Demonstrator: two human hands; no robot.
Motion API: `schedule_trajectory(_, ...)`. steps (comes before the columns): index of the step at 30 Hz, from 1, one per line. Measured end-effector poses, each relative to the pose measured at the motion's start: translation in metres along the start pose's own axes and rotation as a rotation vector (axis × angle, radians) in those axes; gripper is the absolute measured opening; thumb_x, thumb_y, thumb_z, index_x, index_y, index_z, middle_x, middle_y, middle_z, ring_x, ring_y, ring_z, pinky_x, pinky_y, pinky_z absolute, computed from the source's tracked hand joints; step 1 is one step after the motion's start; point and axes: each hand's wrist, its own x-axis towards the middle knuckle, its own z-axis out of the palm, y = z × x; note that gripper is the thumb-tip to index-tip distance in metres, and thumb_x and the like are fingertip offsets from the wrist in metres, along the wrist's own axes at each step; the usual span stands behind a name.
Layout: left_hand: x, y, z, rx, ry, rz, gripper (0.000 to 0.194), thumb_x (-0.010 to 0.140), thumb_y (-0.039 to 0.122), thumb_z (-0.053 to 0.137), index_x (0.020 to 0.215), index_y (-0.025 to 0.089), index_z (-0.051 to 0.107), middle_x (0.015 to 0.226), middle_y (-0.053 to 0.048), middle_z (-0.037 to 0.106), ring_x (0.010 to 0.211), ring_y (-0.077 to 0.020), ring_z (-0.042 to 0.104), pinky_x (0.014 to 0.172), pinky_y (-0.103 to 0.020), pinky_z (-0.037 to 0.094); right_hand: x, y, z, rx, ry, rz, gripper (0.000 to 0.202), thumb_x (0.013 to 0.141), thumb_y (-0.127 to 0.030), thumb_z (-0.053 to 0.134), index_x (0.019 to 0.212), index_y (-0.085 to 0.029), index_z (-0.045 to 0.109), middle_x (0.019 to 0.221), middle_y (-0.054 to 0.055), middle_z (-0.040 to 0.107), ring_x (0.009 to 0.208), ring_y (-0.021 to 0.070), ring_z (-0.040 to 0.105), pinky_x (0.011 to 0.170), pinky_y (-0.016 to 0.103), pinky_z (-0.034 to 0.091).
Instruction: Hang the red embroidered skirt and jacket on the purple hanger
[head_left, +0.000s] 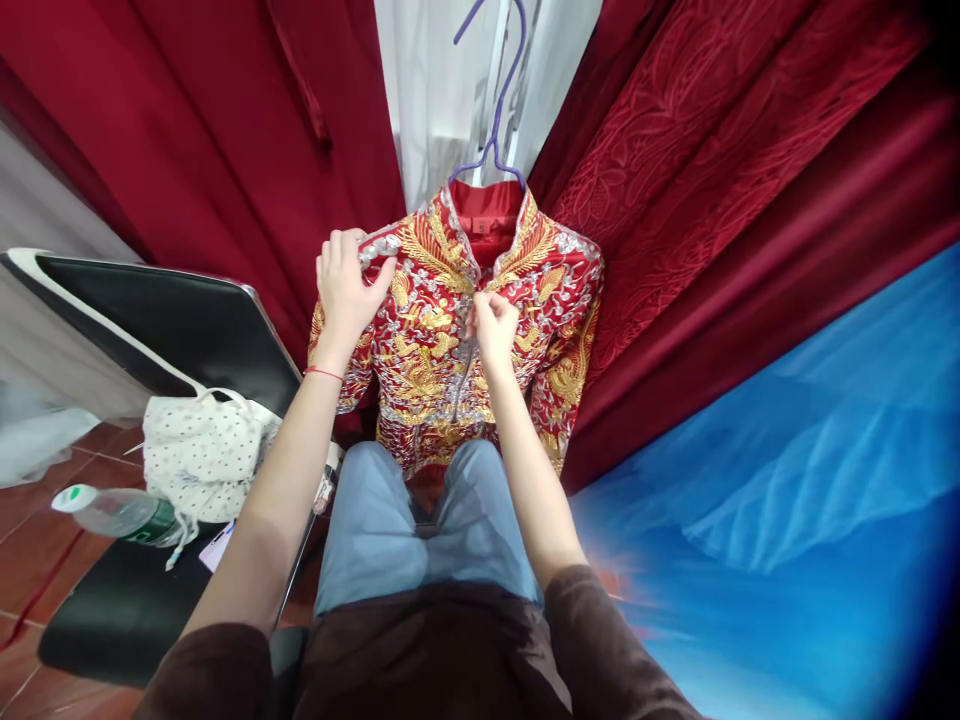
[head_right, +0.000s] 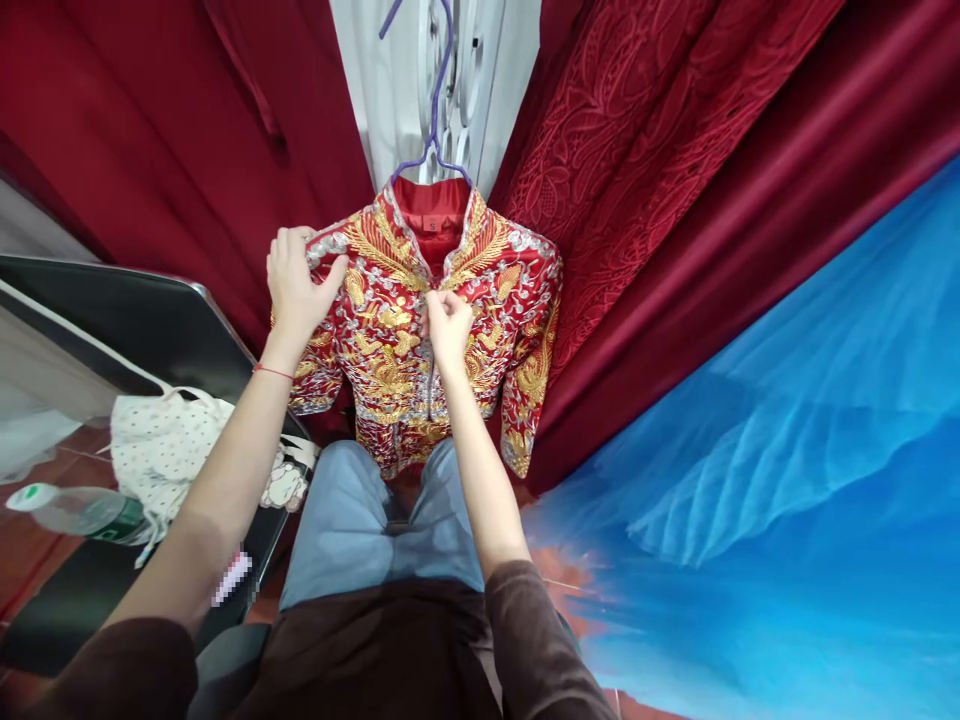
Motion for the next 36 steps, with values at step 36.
schedule_trajectory(36, -0.056, 0.068, 0.006, -0.012, 0.079, -0.1, 0.089, 0.085, 0.064, 0.06, 0.15, 0.01, 0.035, 0.158, -0.027, 0.03, 0.151, -0.0426, 0.02, 0.12, -0.061, 0.017, -0.199, 0.208, -0.036, -0.093, 0.031, 0.557, 0.038, 0.07, -0.056, 0.051, 0.051, -0.024, 0.044, 0.041, -0.003, 0.051, 0.039, 0.0118, 0.044, 0.046, 0.025, 0.037)
